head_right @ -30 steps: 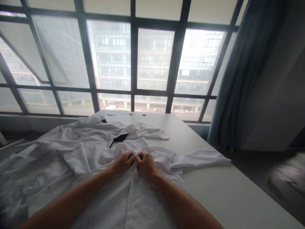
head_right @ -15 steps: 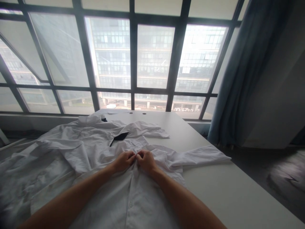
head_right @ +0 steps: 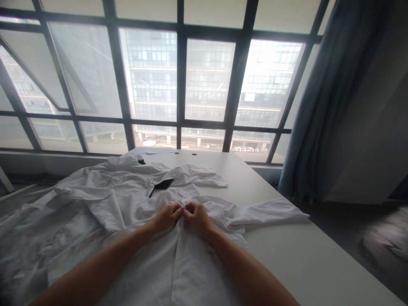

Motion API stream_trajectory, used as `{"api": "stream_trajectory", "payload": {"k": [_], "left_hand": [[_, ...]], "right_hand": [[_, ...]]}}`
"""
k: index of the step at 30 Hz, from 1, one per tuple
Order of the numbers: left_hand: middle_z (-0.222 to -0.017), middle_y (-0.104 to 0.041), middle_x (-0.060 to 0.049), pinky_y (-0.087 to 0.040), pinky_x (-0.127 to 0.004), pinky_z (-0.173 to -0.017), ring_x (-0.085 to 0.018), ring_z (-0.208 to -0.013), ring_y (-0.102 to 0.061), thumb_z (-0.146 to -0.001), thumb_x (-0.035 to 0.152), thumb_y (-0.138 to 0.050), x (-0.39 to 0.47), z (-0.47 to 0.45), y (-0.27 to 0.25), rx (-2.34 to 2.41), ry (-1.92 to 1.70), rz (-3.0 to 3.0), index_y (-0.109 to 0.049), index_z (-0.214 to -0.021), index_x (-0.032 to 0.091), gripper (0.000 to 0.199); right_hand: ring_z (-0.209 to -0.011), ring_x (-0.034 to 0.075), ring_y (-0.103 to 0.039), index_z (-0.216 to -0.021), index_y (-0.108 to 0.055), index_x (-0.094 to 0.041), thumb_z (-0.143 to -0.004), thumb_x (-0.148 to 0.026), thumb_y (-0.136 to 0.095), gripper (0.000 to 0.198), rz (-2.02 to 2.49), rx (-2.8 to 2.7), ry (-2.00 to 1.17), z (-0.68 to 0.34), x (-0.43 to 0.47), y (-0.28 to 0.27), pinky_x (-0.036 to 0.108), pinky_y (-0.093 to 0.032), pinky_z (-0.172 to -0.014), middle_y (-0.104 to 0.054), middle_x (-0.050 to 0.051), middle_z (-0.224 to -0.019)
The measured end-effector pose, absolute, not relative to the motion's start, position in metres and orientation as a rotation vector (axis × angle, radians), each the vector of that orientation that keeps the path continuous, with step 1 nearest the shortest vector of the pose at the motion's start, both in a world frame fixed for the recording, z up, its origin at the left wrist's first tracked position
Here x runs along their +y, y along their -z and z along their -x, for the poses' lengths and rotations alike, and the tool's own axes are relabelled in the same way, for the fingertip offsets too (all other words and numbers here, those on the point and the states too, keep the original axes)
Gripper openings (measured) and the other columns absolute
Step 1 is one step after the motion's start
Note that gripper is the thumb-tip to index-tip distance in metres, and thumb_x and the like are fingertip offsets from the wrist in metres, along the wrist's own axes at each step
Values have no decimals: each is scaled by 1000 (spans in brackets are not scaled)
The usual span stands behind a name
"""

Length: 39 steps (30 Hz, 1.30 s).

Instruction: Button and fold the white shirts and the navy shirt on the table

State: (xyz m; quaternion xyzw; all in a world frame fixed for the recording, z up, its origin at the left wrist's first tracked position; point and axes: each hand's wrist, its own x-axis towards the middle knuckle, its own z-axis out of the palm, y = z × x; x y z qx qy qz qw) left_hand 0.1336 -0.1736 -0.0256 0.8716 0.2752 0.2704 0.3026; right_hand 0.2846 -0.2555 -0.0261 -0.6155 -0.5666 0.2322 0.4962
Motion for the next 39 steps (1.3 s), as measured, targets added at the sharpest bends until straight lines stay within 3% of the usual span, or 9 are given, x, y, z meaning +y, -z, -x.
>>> {"api": "stream_trajectory", "payload": {"k": [14,21,28,39], "left_hand": [[-60,-55,1,-35,-25,-56,-14,-58,-49,-88,43,-46,-174,-136,20,655,-643,-2171,-56,-67,17,34],[-59,-56,0,-40,-27,-61,-15,-59,-52,-92,41,-36,-177,-137,18,686,-646,-2178,-51,-63,19,40],[-64,-60,-1,-38,-26,-61,-16,-64,-54,-88,50,-46,-173,-140,28,775,-702,-2226,-57,-68,17,41],[-62,-58,1,-38,-25,-59,-14,-61,-52,-81,52,-50,-170,-138,25,698,-721,-2076,-58,-68,17,39]], "right_hand": [[-49,12,-52,-72,-63,-17,-77,-39,-56,24,1416,-1280,-711,-288,-254,26,23,-41,-48,-58,-1,-60],[-52,11,-51,-77,-64,-16,-74,-34,-61,19,1471,-1373,-584,-287,-253,27,22,-39,-50,-60,-1,-61],[-56,12,-51,-70,-63,-16,-72,-23,-58,9,1466,-1484,-354,-284,-253,30,22,-37,-53,-60,-1,-61],[-60,14,-56,-73,-67,-17,-77,-30,-62,15,1477,-1476,-351,-282,-255,27,24,-42,-56,-66,2,-66]]}}
